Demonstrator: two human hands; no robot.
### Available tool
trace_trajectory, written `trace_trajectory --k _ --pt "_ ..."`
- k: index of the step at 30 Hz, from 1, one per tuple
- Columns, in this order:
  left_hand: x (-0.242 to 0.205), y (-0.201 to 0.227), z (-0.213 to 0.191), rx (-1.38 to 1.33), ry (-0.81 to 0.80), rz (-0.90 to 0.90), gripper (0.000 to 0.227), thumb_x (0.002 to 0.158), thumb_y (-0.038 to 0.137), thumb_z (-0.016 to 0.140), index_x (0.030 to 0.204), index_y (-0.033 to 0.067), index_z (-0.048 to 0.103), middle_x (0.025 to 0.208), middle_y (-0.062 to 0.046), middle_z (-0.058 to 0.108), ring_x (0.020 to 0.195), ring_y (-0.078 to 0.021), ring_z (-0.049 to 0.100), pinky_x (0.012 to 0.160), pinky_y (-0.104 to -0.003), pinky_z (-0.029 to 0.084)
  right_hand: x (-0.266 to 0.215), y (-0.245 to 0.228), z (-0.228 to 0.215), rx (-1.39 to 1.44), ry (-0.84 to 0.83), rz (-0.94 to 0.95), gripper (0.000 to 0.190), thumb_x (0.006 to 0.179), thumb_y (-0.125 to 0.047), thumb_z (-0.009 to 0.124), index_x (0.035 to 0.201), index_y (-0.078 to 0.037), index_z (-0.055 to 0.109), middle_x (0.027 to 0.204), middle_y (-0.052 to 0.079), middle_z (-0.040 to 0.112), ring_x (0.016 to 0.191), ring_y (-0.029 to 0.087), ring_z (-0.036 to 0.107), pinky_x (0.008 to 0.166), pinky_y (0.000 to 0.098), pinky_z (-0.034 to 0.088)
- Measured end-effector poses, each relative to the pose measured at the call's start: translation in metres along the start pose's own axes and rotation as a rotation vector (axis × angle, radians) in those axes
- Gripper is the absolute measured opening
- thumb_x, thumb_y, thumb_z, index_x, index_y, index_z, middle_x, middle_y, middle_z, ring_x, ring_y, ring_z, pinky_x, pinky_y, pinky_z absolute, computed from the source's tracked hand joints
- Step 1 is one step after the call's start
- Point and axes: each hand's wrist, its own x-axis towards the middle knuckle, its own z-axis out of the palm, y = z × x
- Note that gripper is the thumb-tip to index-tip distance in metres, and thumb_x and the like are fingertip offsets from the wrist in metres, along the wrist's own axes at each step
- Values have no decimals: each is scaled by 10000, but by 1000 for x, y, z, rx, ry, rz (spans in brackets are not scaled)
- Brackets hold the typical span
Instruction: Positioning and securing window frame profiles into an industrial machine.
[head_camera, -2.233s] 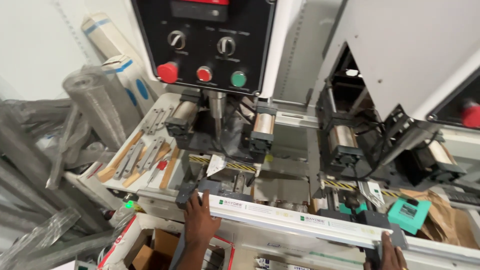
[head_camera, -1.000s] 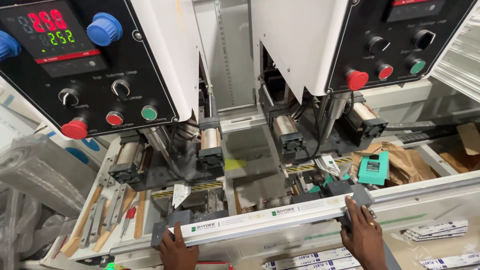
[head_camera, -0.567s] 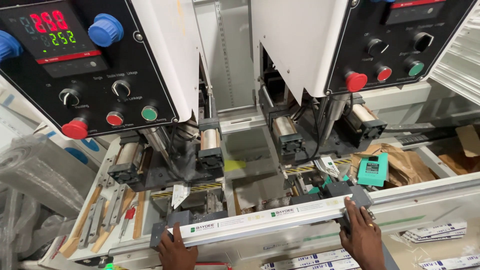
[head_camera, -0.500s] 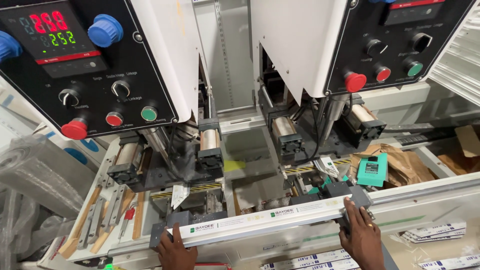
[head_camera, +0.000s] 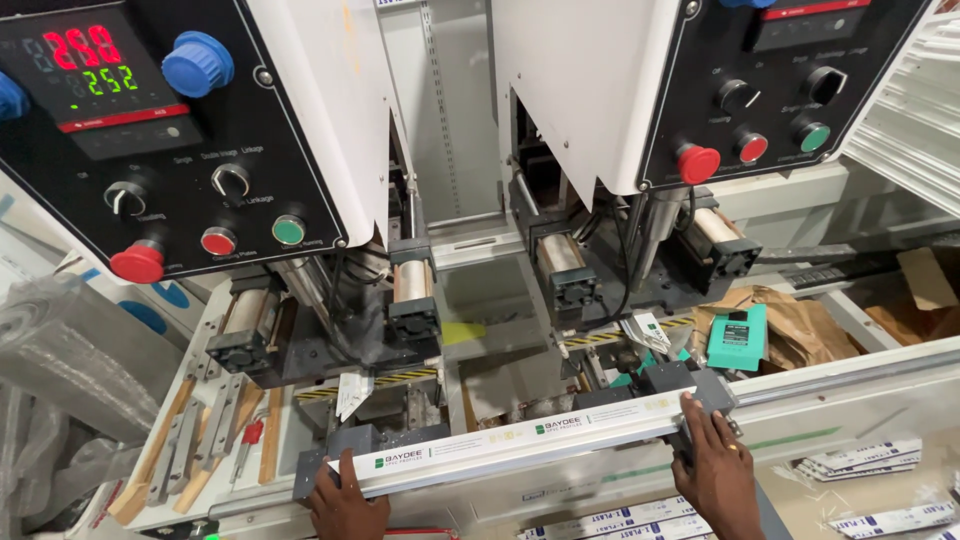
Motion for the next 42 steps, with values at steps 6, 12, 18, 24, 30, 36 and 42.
trace_trajectory --k 6,12,18,24,30,36,42 --pt "2 -1 2 34 -24 -13 1060 563 349 913 1487 335 395 1472 -123 393 1329 -363 488 1028 -548 493 2 0 -1 2 -35 20 1103 691 -229 781 1629 -315 207 1532 45 461 1471 307 387 1122 533 386" --pt "5 0 2 32 -54 -17 1062 554 356 931 1471 331 395 1471 -122 383 1349 -361 458 1017 -550 487 1 -2 -4 9 -47 26 1095 706 -231 779 1631 -316 200 1539 48 450 1474 307 379 1133 534 372" --pt "-1 1 0 17 -6 -6 1092 529 360 921 1489 334 401 1493 -101 391 1350 -354 470 1036 -541 493 1 1 -2 13 -60 15 1121 695 -227 786 1635 -310 182 1537 47 446 1474 318 370 1130 541 367" --pt "-1 -2 4 -3 21 13 993 593 375 887 1473 308 432 1493 -136 401 1303 -388 486 1020 -559 486 0 -2 -4 8 -43 8 1110 698 -217 777 1634 -311 188 1535 57 446 1474 315 377 1125 544 373" --pt "-2 3 -14 -44 13 36 991 564 316 862 1462 278 445 1492 -137 413 1300 -386 497 1025 -546 481 0 -3 -4 4 -39 10 1109 693 -212 781 1631 -312 196 1546 53 437 1473 303 370 1122 551 364" --pt "-5 8 -15 -33 43 5 926 611 301 847 1458 281 475 1473 -128 446 1306 -370 508 1065 -518 483 -1 1 4 4 -15 -2 1061 700 -218 773 1589 -294 199 1553 59 437 1478 297 374 1116 549 383" --pt "-4 16 -32 -23 -50 -24 960 617 321 884 1468 265 443 1487 -146 406 1349 -374 472 1059 -520 475 -2 -6 -7 17 -33 7 1038 713 -214 763 1584 -291 204 1555 62 437 1471 312 377 1098 555 383"
